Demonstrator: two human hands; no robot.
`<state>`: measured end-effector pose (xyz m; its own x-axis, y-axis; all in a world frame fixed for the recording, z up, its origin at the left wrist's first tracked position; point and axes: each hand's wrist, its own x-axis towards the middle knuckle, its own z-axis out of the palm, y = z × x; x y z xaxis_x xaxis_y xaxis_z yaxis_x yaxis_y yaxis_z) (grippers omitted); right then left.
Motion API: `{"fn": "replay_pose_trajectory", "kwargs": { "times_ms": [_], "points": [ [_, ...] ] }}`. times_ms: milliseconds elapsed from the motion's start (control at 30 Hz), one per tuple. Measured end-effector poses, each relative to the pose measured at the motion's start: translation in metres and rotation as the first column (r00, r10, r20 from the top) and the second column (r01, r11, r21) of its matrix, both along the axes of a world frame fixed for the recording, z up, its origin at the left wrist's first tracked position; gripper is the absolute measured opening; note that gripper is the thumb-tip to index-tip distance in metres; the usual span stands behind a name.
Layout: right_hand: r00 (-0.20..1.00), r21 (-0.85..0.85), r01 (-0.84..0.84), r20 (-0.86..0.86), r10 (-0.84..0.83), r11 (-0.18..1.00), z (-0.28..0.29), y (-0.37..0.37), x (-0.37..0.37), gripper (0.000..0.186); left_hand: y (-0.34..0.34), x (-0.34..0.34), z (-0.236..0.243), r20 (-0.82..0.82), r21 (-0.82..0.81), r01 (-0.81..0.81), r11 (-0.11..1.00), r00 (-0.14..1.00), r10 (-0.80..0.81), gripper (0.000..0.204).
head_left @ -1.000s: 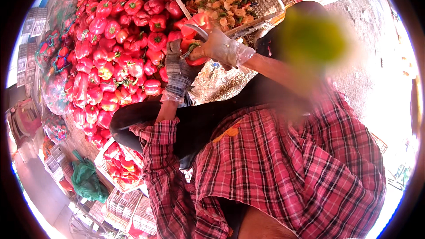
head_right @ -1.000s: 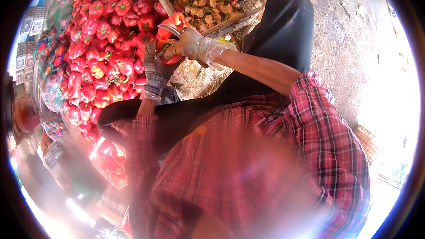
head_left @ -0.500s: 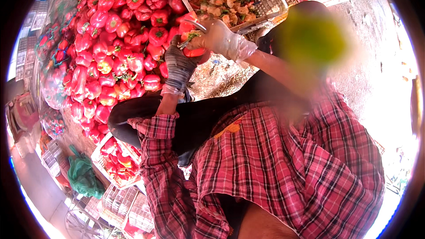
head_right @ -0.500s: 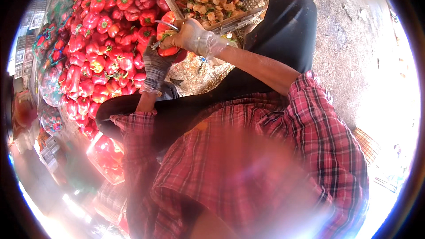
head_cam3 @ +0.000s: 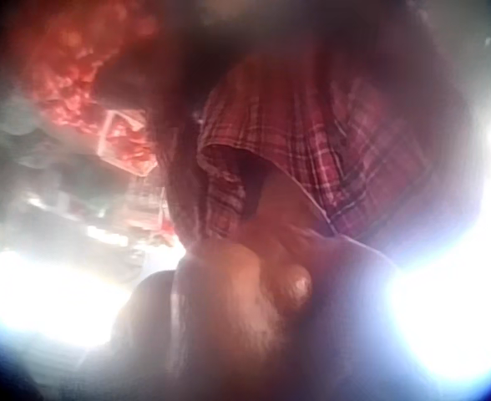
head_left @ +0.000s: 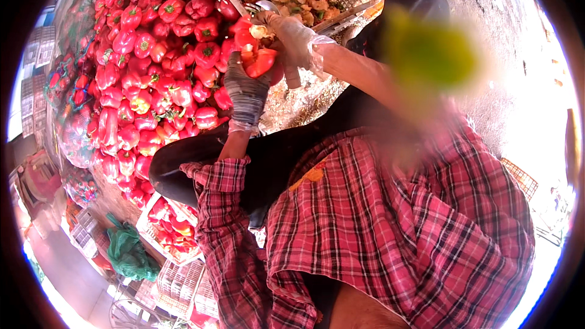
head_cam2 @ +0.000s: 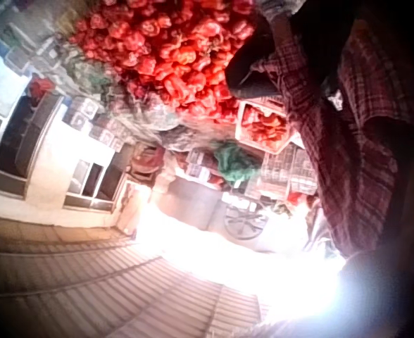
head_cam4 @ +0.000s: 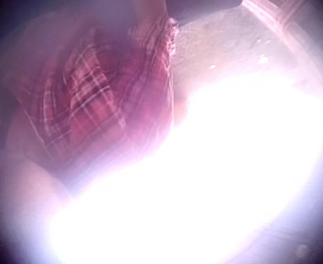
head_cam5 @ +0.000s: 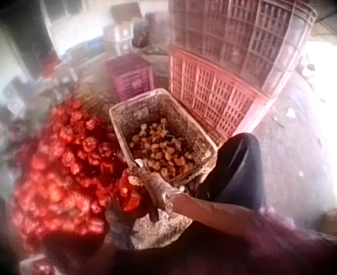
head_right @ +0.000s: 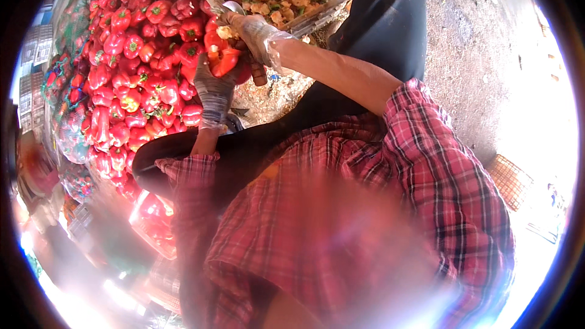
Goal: The person sorts through a large pile of red bell peppers by hand, picking them up individually and placing selected ones into plastic crates.
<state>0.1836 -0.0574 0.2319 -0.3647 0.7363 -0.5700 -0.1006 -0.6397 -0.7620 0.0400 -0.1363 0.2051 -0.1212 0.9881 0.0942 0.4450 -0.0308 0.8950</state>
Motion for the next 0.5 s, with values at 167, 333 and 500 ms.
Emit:
{"fn": "replay_pose_trajectory", "kwargs": {
  "times_ms": [167, 333, 500],
  "points": [
    [0.905, -0.155, 0.237, -0.323, -0.276, 0.959, -0.006, 0.042, 0.035, 0.046, 0.009, -0.012, -0.006, 0.664, -0.055, 0.022, 0.998, 0.747, 0.02, 0.035],
    [0.953, 0.207, -0.045, 0.304, -0.021, 0.977, -0.021, 0.036, 0.038, 0.056, 0.005, -0.042, -0.007, 0.675, -0.061, 0.222, 0.973, 0.728, -0.124, 0.034],
    [0.828, 0.334, -0.396, 0.532, 0.176, 0.856, -0.03, 0.028, 0.024, 0.048, 0.011, -0.044, 0.002, 0.968, -0.154, 0.295, 0.943, 0.239, 0.083, 0.046]
  ]
}}
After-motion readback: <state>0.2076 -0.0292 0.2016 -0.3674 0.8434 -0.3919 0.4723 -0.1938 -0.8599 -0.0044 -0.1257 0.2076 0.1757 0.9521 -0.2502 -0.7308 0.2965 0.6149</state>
